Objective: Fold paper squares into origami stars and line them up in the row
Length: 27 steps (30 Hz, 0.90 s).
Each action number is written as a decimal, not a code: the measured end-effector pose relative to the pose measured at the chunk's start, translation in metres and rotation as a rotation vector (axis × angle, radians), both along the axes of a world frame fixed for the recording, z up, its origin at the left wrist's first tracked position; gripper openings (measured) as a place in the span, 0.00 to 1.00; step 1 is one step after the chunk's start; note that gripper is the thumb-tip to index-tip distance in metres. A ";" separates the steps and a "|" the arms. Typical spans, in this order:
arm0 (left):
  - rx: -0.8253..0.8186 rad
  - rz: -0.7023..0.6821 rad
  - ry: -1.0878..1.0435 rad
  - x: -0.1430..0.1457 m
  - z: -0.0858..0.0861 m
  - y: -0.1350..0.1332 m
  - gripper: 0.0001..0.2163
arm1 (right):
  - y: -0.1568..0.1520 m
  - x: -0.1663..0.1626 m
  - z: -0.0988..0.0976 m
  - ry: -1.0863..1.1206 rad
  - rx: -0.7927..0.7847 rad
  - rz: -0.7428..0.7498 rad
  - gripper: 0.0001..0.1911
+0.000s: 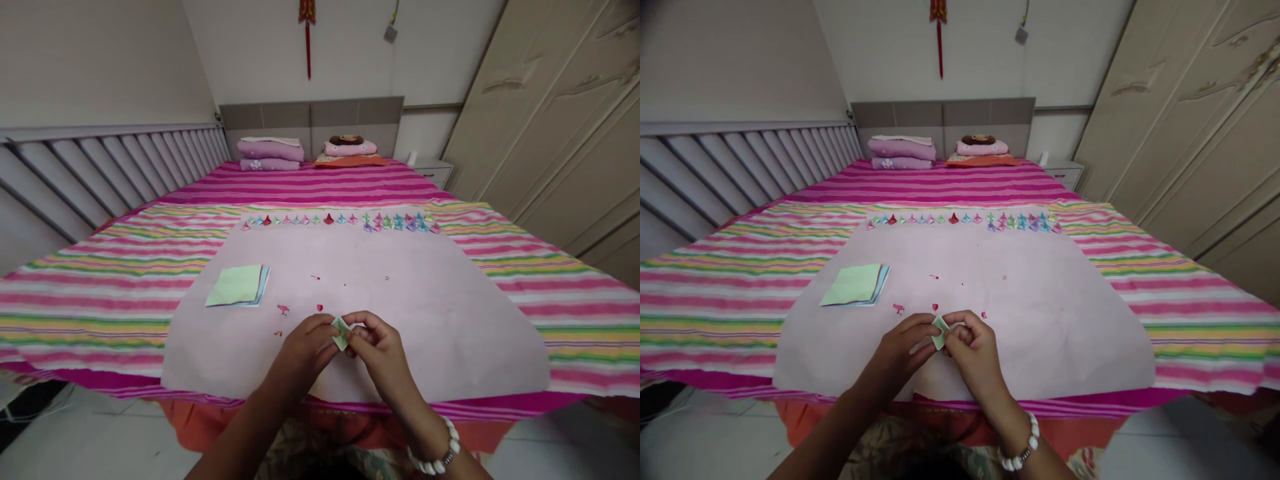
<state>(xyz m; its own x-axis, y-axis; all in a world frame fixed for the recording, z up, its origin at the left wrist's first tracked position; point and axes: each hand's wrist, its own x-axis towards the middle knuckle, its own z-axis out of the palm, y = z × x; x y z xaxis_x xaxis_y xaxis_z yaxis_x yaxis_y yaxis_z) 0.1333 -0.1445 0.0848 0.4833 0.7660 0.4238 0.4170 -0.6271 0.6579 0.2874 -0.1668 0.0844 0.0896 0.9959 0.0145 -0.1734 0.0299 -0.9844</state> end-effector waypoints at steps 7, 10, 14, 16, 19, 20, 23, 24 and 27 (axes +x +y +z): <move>-0.082 0.045 -0.176 0.005 0.014 -0.006 0.06 | -0.001 0.007 0.002 -0.042 0.035 0.085 0.11; -0.180 0.135 -0.263 0.007 0.018 -0.008 0.05 | -0.002 0.008 0.000 -0.018 0.063 0.123 0.12; -0.348 0.219 -0.370 0.009 0.018 -0.009 0.03 | -0.003 0.008 -0.001 0.082 0.019 0.143 0.14; -0.421 0.208 -0.416 0.009 0.018 -0.008 0.03 | -0.003 0.007 0.000 0.122 -0.006 0.138 0.15; -0.507 0.173 -0.466 0.008 0.018 -0.008 0.04 | -0.002 0.005 0.001 0.151 -0.023 0.147 0.16; -0.523 0.161 -0.479 0.008 0.018 -0.008 0.04 | -0.002 0.005 0.001 0.153 -0.029 0.153 0.17; -0.516 0.143 -0.487 0.010 0.021 -0.008 0.04 | -0.002 0.005 0.002 0.124 -0.038 0.156 0.17; -0.512 0.143 -0.482 0.011 0.021 -0.009 0.04 | -0.003 0.005 0.003 0.108 -0.037 0.149 0.17; -0.537 0.185 -0.511 0.016 0.022 -0.010 0.05 | -0.003 0.004 0.004 0.070 -0.035 0.123 0.17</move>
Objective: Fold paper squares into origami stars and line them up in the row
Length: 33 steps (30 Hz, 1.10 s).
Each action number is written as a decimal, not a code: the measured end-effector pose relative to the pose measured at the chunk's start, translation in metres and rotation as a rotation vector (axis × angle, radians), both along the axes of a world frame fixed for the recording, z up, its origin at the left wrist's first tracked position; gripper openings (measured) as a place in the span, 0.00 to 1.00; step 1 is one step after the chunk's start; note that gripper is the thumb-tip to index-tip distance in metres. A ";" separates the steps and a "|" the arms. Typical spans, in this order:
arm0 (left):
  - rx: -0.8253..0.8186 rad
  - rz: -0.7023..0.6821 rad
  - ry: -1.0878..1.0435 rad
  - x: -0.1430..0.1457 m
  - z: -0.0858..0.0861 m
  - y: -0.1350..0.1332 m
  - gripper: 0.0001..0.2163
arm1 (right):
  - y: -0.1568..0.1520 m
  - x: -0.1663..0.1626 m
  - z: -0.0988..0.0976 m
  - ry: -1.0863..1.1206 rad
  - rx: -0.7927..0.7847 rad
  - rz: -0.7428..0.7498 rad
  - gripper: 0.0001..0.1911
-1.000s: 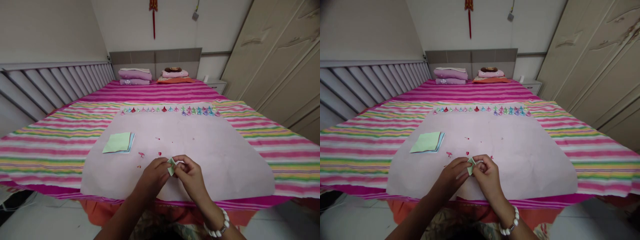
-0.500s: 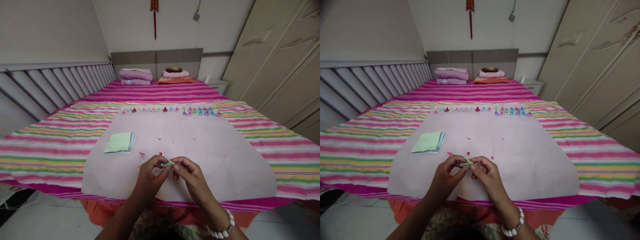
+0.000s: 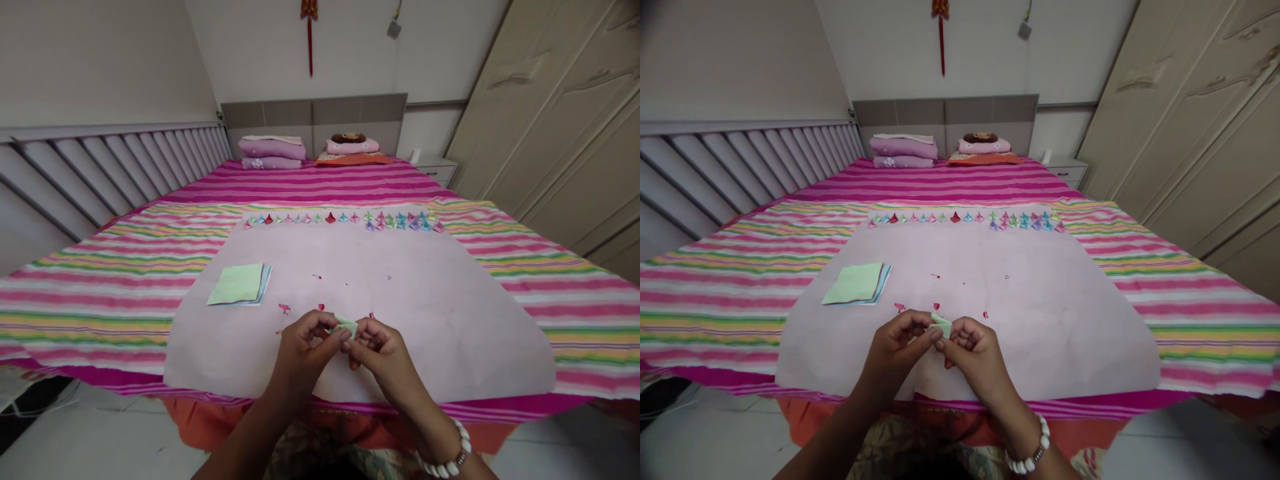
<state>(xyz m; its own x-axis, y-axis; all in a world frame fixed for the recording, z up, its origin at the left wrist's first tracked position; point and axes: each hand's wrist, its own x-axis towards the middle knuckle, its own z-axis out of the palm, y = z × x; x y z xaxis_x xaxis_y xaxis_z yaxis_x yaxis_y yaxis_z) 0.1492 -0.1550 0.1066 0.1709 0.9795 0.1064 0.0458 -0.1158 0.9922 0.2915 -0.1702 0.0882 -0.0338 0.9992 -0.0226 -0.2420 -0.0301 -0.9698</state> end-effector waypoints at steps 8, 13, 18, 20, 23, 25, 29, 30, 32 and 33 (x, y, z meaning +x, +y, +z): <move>-0.043 0.045 -0.212 0.009 -0.001 -0.003 0.07 | 0.000 -0.001 -0.002 -0.012 -0.004 -0.004 0.19; -0.100 -0.012 -0.259 0.007 0.007 -0.001 0.07 | -0.001 0.000 -0.004 -0.085 0.030 0.082 0.16; -0.147 -0.031 -0.287 0.008 0.007 0.001 0.08 | -0.001 0.002 -0.004 -0.087 0.075 0.080 0.15; -0.133 -0.006 -0.301 0.007 0.003 0.001 0.11 | -0.001 0.003 -0.005 -0.072 0.077 0.059 0.15; -0.083 -0.004 -0.259 0.005 -0.004 0.001 0.10 | -0.001 0.002 -0.009 -0.048 0.057 0.047 0.15; -0.087 -0.060 -0.210 0.004 -0.005 0.000 0.07 | -0.001 0.000 -0.011 -0.040 0.042 0.048 0.15; -0.052 -0.151 -0.145 -0.001 0.000 0.001 0.03 | -0.001 0.003 -0.011 -0.064 0.035 0.073 0.15; -0.016 -0.155 -0.112 -0.003 0.002 0.002 0.02 | -0.001 0.005 -0.009 -0.078 0.052 0.083 0.14; 0.072 -0.176 -0.014 -0.008 0.007 0.004 0.02 | 0.000 0.011 -0.005 -0.098 0.105 0.086 0.13; 0.114 -0.200 0.044 -0.010 0.009 0.004 0.02 | 0.000 0.015 -0.003 -0.099 0.133 0.070 0.13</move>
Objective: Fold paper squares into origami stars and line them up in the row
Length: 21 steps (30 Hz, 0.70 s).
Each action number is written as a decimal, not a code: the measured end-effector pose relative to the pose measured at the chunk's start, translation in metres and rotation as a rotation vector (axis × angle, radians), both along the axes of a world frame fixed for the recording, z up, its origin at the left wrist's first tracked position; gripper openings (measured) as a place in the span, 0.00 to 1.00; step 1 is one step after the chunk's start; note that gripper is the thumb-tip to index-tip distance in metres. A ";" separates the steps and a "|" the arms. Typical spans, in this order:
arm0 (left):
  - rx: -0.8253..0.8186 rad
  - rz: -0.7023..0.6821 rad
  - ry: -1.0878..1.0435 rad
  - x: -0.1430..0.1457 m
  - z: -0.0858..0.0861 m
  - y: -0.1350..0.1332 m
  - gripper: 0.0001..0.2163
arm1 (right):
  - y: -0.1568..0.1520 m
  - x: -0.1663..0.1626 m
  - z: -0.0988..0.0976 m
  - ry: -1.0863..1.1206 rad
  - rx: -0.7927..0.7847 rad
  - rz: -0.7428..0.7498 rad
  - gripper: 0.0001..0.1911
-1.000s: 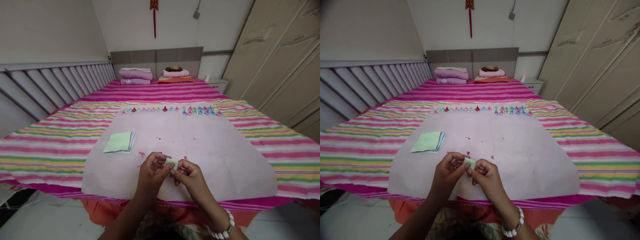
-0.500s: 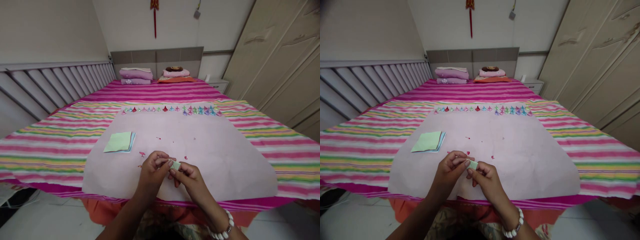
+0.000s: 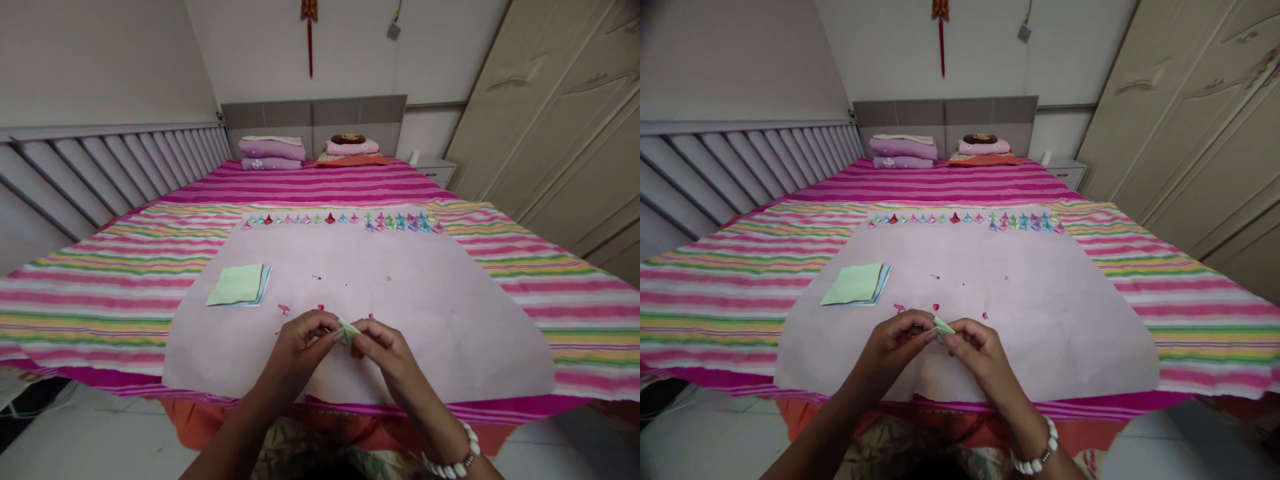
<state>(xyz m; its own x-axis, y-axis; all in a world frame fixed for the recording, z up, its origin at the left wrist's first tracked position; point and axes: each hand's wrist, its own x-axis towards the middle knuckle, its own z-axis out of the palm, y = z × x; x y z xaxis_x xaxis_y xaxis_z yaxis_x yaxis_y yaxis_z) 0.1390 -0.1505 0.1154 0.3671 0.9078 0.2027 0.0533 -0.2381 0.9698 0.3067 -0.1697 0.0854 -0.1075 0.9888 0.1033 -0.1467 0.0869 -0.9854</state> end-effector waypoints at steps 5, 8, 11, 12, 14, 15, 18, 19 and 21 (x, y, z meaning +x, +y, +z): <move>0.108 -0.120 0.200 -0.004 0.003 0.001 0.03 | 0.003 0.014 0.011 -0.072 0.004 0.027 0.10; 0.124 -0.142 0.225 -0.002 0.000 0.000 0.02 | 0.005 0.014 0.016 -0.130 -0.031 0.073 0.09; 0.118 -0.135 0.237 -0.001 -0.003 -0.001 0.02 | 0.006 0.011 0.018 -0.163 -0.032 0.049 0.08; 0.119 -0.118 0.235 0.000 -0.004 -0.001 0.02 | 0.006 0.009 0.018 -0.167 -0.028 0.029 0.08; 0.121 -0.076 0.216 0.002 -0.006 -0.002 0.02 | 0.006 0.006 0.017 -0.161 -0.027 -0.017 0.07; 0.118 -0.056 0.203 0.002 -0.006 -0.002 0.02 | 0.006 0.005 0.016 -0.151 -0.032 -0.036 0.07; 0.077 -0.001 0.171 0.005 -0.009 -0.003 0.02 | 0.005 0.002 0.013 -0.113 -0.056 -0.071 0.08; 0.060 0.016 0.165 0.006 -0.010 -0.004 0.02 | 0.005 0.001 0.012 -0.099 -0.064 -0.078 0.08; 0.029 0.045 0.146 0.009 -0.012 -0.005 0.02 | 0.005 0.000 0.010 -0.070 -0.077 -0.086 0.07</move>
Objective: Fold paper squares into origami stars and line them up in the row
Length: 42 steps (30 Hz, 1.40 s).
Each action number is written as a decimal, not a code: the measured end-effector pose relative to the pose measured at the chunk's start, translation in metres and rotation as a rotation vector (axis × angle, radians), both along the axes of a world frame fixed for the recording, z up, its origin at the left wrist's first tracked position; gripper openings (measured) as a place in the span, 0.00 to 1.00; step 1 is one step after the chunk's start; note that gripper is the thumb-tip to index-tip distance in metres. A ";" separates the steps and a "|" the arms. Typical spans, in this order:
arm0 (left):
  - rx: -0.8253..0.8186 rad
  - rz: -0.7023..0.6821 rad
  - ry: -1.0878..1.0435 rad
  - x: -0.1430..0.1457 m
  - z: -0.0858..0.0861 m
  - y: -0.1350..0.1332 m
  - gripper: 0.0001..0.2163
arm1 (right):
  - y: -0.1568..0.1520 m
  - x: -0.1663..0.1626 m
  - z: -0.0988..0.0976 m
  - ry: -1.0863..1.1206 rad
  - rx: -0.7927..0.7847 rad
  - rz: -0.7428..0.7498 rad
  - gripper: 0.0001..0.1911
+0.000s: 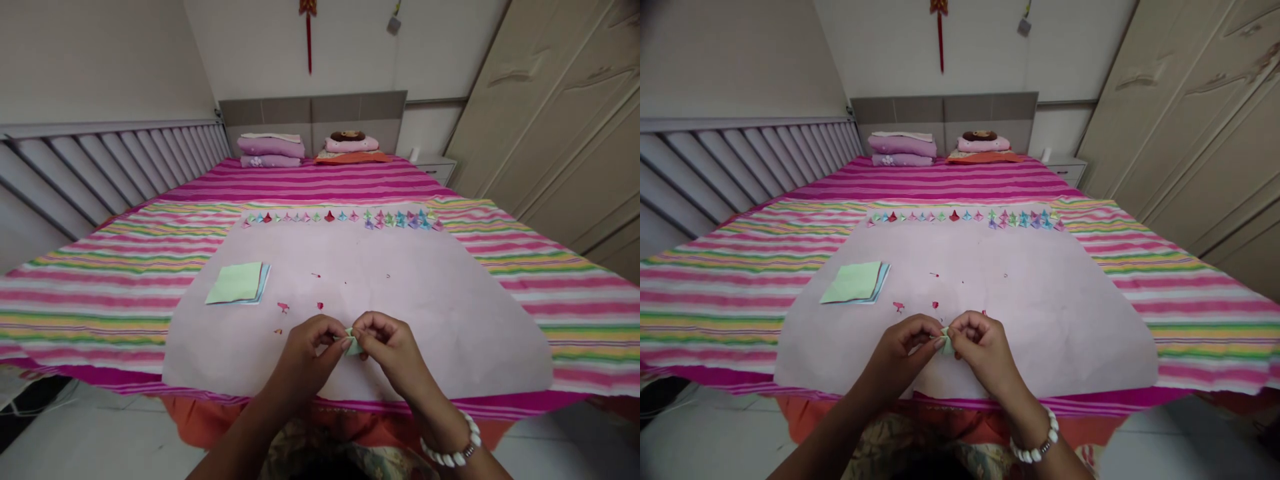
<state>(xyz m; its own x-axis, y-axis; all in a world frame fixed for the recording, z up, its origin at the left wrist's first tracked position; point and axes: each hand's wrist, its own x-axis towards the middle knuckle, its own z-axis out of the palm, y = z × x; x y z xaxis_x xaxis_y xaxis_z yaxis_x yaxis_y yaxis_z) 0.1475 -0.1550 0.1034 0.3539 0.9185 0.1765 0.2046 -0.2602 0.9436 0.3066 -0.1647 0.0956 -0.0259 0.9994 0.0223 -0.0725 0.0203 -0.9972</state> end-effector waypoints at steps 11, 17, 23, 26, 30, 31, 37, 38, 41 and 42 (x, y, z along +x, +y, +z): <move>-0.181 0.049 -0.202 0.008 -0.007 -0.003 0.03 | -0.003 0.001 -0.009 0.140 -0.026 0.011 0.08; -0.221 0.052 -0.234 0.008 -0.006 -0.003 0.04 | -0.003 0.003 -0.010 0.163 -0.021 0.060 0.10; -0.224 0.039 -0.200 0.006 -0.008 -0.002 0.04 | -0.004 0.007 -0.004 0.032 -0.020 0.110 0.13; -0.288 0.041 -0.291 0.007 -0.009 -0.001 0.07 | -0.004 0.008 -0.005 0.004 0.013 0.089 0.14; -0.352 0.023 -0.315 0.009 -0.009 0.000 0.15 | -0.005 0.006 -0.006 0.025 0.054 0.065 0.13; -0.346 0.014 -0.278 0.009 -0.009 0.000 0.12 | -0.005 0.006 -0.006 0.025 0.060 0.066 0.13; -0.179 0.063 -0.117 0.006 -0.010 -0.002 0.15 | -0.008 0.002 -0.007 0.034 0.068 0.056 0.13; -0.154 0.063 -0.115 0.006 -0.009 -0.002 0.15 | -0.009 0.001 -0.007 0.045 0.063 0.049 0.13; -0.148 0.064 -0.125 0.005 -0.010 -0.001 0.16 | -0.008 -0.002 -0.011 0.092 0.038 0.037 0.13; -0.164 0.069 -0.126 0.005 -0.011 -0.001 0.16 | -0.007 -0.002 -0.012 0.107 0.031 0.035 0.13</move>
